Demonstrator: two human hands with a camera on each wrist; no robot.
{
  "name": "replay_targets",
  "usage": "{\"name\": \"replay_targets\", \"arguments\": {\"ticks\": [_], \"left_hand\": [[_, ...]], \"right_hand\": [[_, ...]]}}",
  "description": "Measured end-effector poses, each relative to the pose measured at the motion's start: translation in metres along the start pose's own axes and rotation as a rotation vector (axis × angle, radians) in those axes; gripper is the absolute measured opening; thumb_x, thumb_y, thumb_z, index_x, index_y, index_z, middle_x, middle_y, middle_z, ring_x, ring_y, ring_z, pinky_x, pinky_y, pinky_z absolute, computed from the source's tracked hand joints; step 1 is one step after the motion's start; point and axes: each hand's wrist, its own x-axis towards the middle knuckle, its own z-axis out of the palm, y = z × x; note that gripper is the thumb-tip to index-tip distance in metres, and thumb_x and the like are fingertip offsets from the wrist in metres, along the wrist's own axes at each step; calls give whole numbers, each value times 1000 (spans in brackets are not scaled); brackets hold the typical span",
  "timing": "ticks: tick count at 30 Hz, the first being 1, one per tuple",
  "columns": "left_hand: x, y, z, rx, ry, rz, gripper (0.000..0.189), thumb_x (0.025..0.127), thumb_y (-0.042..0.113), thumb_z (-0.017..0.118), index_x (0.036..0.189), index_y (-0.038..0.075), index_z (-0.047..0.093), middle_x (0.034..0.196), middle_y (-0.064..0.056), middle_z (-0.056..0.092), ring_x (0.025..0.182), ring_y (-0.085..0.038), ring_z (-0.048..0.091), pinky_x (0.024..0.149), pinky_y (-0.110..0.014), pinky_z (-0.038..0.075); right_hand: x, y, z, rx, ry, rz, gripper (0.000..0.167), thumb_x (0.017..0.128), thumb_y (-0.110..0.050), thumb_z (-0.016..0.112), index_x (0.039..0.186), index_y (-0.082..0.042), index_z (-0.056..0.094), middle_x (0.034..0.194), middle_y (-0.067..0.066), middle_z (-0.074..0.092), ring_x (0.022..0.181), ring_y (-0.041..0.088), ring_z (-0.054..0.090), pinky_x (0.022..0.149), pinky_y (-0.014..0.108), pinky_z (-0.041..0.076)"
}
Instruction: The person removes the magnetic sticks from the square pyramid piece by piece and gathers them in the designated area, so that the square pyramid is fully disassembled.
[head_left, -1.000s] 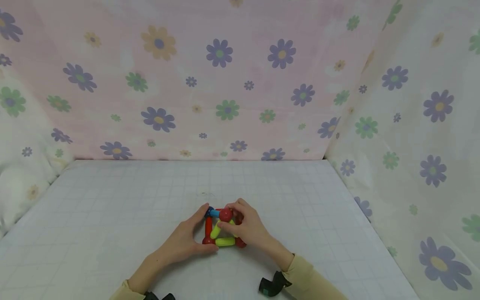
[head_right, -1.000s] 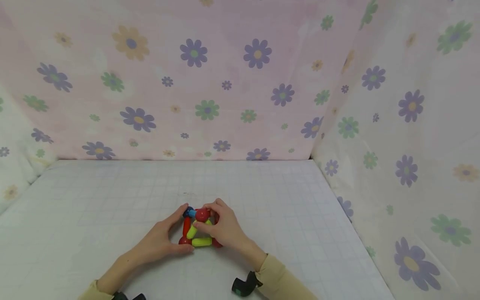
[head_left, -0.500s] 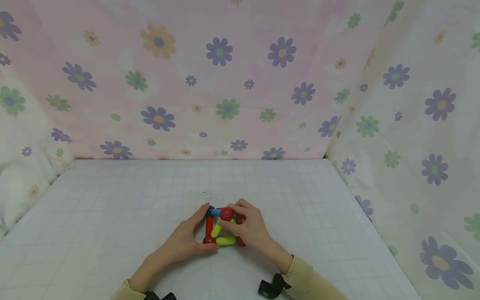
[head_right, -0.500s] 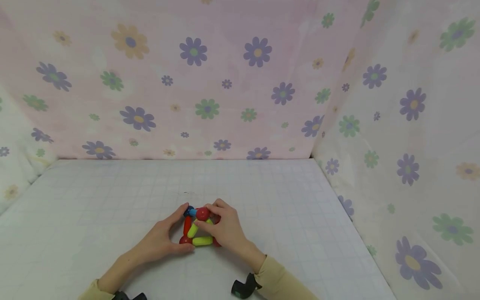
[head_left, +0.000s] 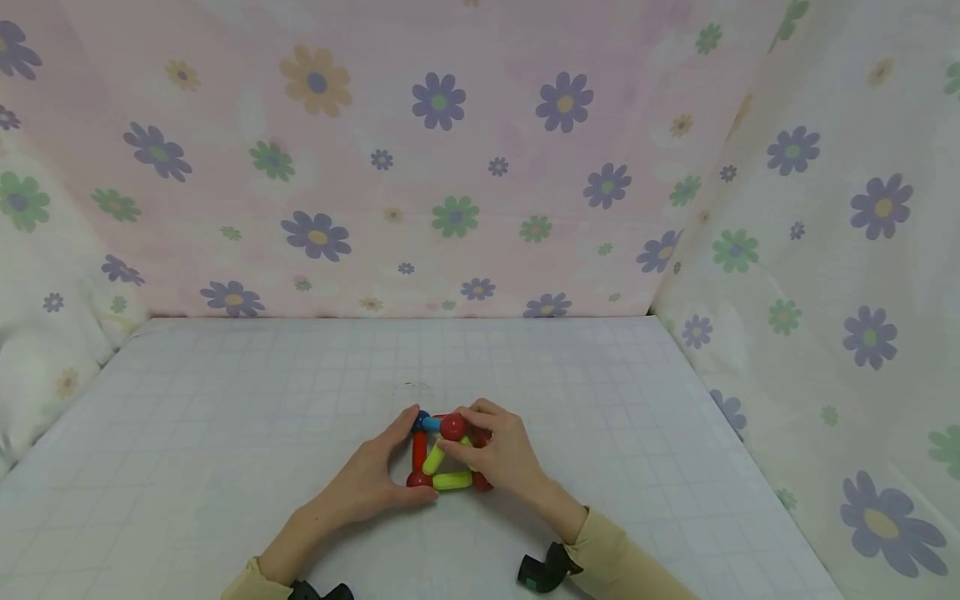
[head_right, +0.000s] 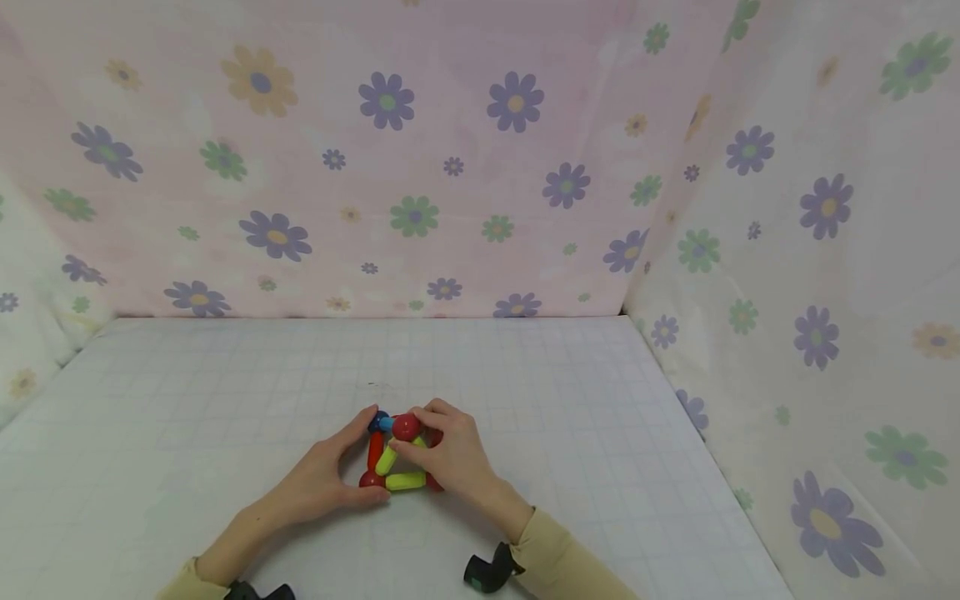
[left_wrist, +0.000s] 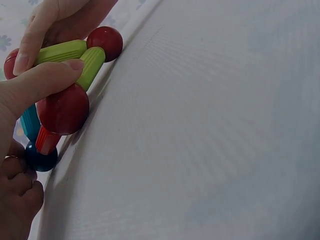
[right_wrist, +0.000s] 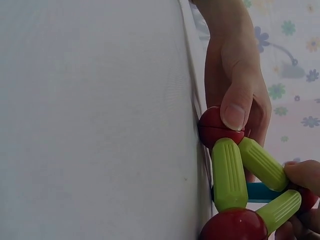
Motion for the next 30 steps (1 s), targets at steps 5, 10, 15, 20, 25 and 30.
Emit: {"name": "replay_targets", "arguments": {"ticks": [5, 10, 15, 20, 25, 30], "left_hand": [[0, 0, -1, 13, 3, -6, 114, 73, 51, 86, 160, 16, 22, 165, -6, 26, 151, -29, 26, 118, -56, 29], [-1, -1, -3, 16, 9, -13, 115, 73, 52, 85, 160, 15, 22, 165, -5, 25, 152, -29, 25, 118, -55, 29], [0, -3, -2, 5, 5, -9, 115, 73, 52, 85, 161, 16, 21, 165, -5, 24, 152, -29, 24, 119, -54, 28], [0, -2, -1, -7, 2, -20, 113, 73, 50, 86, 161, 18, 22, 165, -5, 24, 152, -28, 24, 119, -55, 28], [-1, 0, -1, -8, 3, -32, 112, 73, 49, 86, 160, 19, 23, 165, -3, 25, 152, -28, 24, 118, -55, 29], [0, 0, 0, -3, 2, -36, 112, 73, 49, 86, 160, 19, 24, 165, -3, 27, 152, -28, 26, 118, -55, 30]], "right_hand": [[1, -1, -2, 25, -25, 20, 34, 84, -33, 81, 111, -13, 76, 93, -7, 68, 79, 14, 59, 63, 25, 54], [2, -1, -4, 27, -32, 19, 32, 84, -33, 81, 111, -17, 75, 87, -8, 65, 74, 21, 56, 58, 20, 44], [2, 1, -6, 26, -38, 6, 29, 84, -31, 82, 109, -19, 74, 84, -10, 62, 73, 22, 56, 58, 20, 42], [-1, 1, -12, 52, -35, 1, 28, 83, -27, 83, 109, -22, 73, 85, -10, 62, 73, 21, 55, 59, 24, 43], [-3, 2, -20, 63, -34, 1, 27, 83, -29, 83, 108, -24, 73, 87, -10, 64, 76, 28, 54, 61, 34, 44], [-6, 0, -29, 69, -29, 12, 30, 83, -25, 83, 111, -17, 73, 89, -6, 63, 80, 31, 54, 64, 38, 45]]}}
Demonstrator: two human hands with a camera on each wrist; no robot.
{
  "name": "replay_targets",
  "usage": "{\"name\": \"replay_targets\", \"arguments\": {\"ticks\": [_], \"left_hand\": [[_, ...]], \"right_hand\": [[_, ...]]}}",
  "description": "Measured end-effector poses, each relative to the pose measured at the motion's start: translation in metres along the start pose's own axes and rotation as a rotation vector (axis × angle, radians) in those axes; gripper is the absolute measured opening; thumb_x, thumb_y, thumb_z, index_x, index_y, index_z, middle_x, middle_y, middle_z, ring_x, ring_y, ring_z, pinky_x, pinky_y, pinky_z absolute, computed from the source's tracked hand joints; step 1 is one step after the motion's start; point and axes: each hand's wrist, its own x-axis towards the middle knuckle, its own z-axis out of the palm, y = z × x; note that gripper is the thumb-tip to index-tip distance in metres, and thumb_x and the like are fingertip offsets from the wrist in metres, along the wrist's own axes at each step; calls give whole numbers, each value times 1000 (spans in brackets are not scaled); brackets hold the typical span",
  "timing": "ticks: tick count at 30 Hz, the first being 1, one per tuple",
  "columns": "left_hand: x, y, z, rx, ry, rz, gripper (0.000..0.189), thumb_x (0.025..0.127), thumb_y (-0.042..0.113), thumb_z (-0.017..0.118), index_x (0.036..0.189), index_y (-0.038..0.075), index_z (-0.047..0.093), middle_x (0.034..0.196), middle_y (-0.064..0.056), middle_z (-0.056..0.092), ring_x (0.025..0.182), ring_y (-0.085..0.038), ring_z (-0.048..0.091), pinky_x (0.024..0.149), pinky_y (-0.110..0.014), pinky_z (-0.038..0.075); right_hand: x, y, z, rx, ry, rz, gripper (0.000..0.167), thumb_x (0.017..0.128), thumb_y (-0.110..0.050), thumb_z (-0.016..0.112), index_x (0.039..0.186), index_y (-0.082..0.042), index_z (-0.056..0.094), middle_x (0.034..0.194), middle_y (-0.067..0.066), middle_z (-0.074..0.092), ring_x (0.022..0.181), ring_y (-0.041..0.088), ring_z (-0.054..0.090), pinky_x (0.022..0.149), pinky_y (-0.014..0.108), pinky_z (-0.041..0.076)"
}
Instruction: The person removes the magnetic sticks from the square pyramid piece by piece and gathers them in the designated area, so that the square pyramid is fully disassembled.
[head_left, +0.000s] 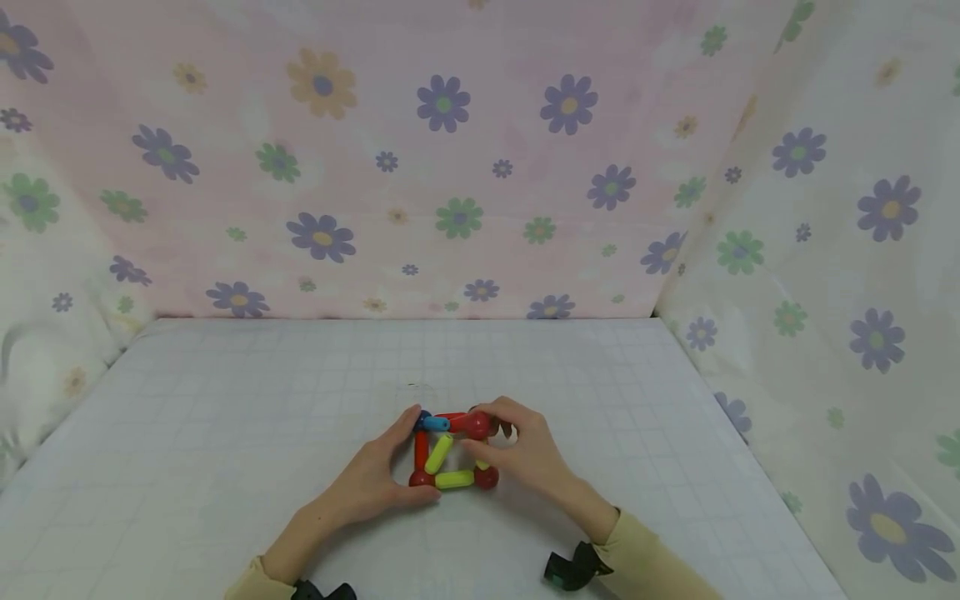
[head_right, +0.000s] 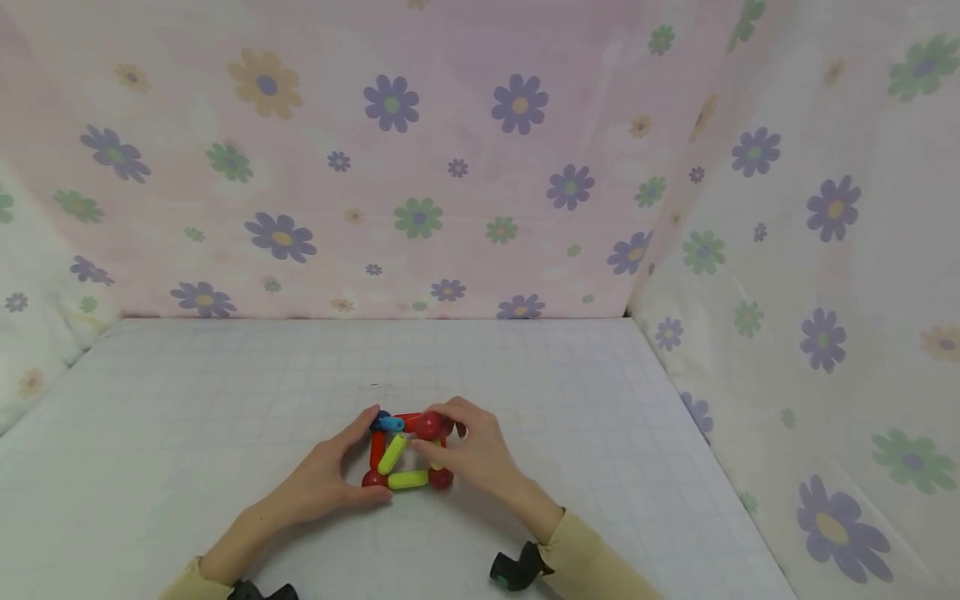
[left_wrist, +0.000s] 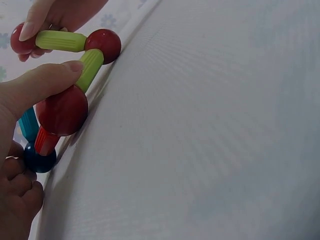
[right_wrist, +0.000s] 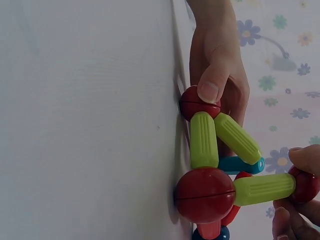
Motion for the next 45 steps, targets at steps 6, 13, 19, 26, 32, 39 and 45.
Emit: {"name": "replay_targets", "arguments": {"ticks": [6, 13, 19, 26, 32, 39, 45], "left_hand": [[0, 1, 0, 8, 2, -7, 112, 72, 50, 87, 160, 20, 24, 164, -2, 28, 151, -27, 27, 118, -54, 30], [1, 1, 1, 7, -5, -19, 112, 72, 49, 87, 160, 22, 24, 164, -2, 28, 151, -27, 27, 117, -55, 31], [2, 1, 1, 13, -6, -24, 112, 72, 49, 87, 160, 23, 24, 164, -1, 28, 151, -27, 27, 117, -55, 32], [2, 0, 2, 25, 2, -10, 111, 71, 49, 87, 160, 22, 25, 164, -1, 30, 151, -27, 29, 116, -56, 34], [1, 0, 1, 22, 5, -7, 112, 71, 49, 87, 160, 21, 25, 164, -1, 30, 151, -27, 29, 116, -55, 33], [1, 0, 1, 21, 3, -15, 112, 71, 49, 87, 160, 21, 25, 164, -1, 29, 150, -27, 30, 116, -55, 34], [0, 1, 1, 18, 4, -27, 113, 71, 50, 87, 160, 21, 25, 164, -2, 29, 151, -28, 29, 116, -56, 33]], "right_hand": [[-6, 10, -9, -20, 13, 46, 36, 84, -27, 82, 116, -14, 71, 89, -8, 63, 81, 31, 55, 65, 32, 45], [-13, 15, -22, -59, 42, 118, 38, 84, -25, 82, 117, -14, 69, 90, -6, 66, 84, 33, 55, 66, 30, 44], [-18, 20, -33, -87, 39, 154, 39, 84, -26, 81, 119, -13, 69, 92, -7, 66, 87, 33, 56, 68, 29, 45], [-23, 36, -42, -95, 38, 107, 34, 86, -26, 80, 117, -16, 71, 91, -9, 65, 86, 23, 57, 71, 32, 49], [-27, 45, -45, -73, 48, 123, 30, 85, -24, 81, 114, -21, 72, 88, -8, 65, 84, 20, 57, 71, 29, 49], [-26, 50, -44, -67, 69, 153, 28, 86, -21, 80, 112, -16, 71, 87, -5, 67, 82, 16, 59, 72, 25, 50], [-25, 51, -43, -55, 85, 209, 27, 84, -21, 81, 108, -13, 71, 83, -2, 65, 78, 13, 57, 70, 22, 49]]}}
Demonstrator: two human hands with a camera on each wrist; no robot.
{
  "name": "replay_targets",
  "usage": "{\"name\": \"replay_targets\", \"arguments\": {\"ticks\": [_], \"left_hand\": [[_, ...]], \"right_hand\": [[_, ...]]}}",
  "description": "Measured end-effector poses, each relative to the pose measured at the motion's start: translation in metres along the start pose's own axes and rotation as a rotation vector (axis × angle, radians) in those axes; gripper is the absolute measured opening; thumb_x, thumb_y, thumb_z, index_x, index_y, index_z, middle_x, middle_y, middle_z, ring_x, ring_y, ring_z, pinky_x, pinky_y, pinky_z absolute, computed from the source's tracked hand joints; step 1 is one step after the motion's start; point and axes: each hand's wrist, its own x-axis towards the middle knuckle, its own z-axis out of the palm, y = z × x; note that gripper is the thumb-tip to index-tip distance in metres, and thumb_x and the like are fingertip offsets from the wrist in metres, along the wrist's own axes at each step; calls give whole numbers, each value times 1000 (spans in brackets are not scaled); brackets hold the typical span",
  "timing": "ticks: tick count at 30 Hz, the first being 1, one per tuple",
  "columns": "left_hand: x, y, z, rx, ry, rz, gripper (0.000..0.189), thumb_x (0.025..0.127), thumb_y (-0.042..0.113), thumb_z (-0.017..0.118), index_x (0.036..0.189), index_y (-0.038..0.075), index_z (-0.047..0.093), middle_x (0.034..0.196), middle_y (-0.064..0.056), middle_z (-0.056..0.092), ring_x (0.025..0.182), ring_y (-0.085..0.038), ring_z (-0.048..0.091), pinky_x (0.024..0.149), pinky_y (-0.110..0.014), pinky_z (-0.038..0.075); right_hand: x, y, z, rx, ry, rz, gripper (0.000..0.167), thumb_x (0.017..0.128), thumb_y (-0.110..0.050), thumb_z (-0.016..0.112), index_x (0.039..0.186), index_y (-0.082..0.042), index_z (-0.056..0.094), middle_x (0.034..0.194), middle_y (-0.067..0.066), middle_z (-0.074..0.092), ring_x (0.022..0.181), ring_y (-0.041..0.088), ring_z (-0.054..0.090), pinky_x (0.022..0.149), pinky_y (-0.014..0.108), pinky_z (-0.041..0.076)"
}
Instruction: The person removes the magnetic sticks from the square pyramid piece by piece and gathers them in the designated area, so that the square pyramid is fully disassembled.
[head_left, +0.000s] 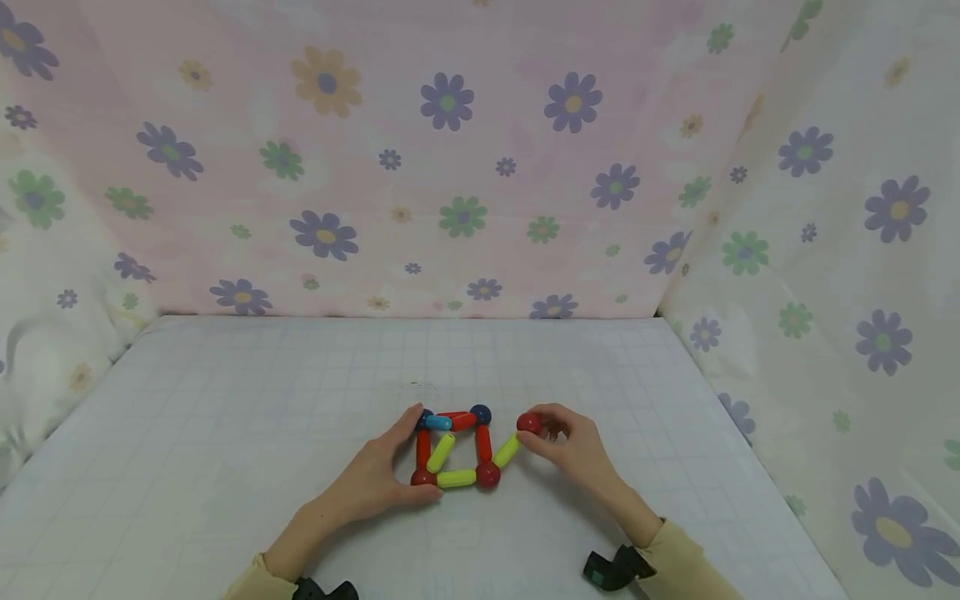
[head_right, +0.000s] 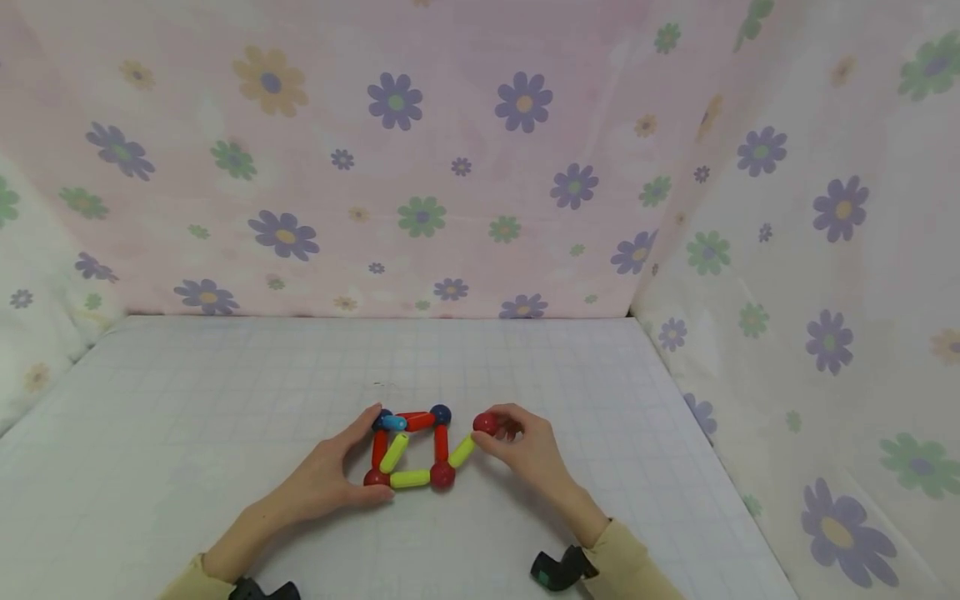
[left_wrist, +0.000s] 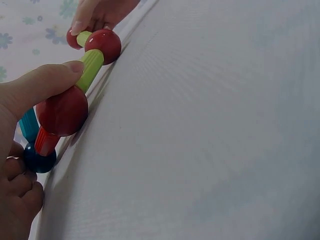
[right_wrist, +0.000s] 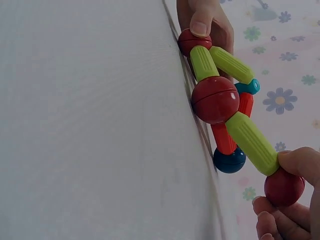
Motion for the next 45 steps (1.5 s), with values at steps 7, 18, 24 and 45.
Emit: {"name": "replay_targets", "arguments": {"ticks": [7, 18, 24, 45], "left_hand": [[-1, 1, 0, -6, 4, -4, 113, 71, 49, 88, 160, 21, 25, 164, -2, 29, 151, -28, 28, 116, -55, 33], [-1, 1, 0, -5, 2, 22, 114, 71, 49, 87, 161, 20, 23, 165, -2, 27, 151, -28, 29, 117, -55, 32], [-2, 2, 0, -3, 4, 15, 113, 72, 48, 87, 160, 19, 24, 164, -3, 28, 150, -29, 30, 116, -56, 33], [-2, 1, 0, -3, 2, 26, 112, 72, 49, 87, 160, 20, 24, 164, -2, 29, 150, -29, 30, 116, -56, 33]], "right_hand": [[0, 2, 1, -24, 9, 32, 29, 82, -21, 83, 107, -15, 71, 84, -2, 63, 77, 13, 55, 68, 20, 47], [-2, 9, 2, -30, 17, 41, 34, 84, -26, 82, 115, -18, 70, 91, -2, 64, 84, 19, 56, 70, 20, 47], [-1, 8, 1, -47, 21, 62, 38, 84, -25, 82, 119, -18, 69, 92, -2, 64, 85, 18, 56, 71, 20, 48], [23, 11, -1, -101, -6, 121, 37, 85, -24, 81, 117, -16, 65, 97, 0, 66, 87, 17, 56, 73, 19, 50]]}}
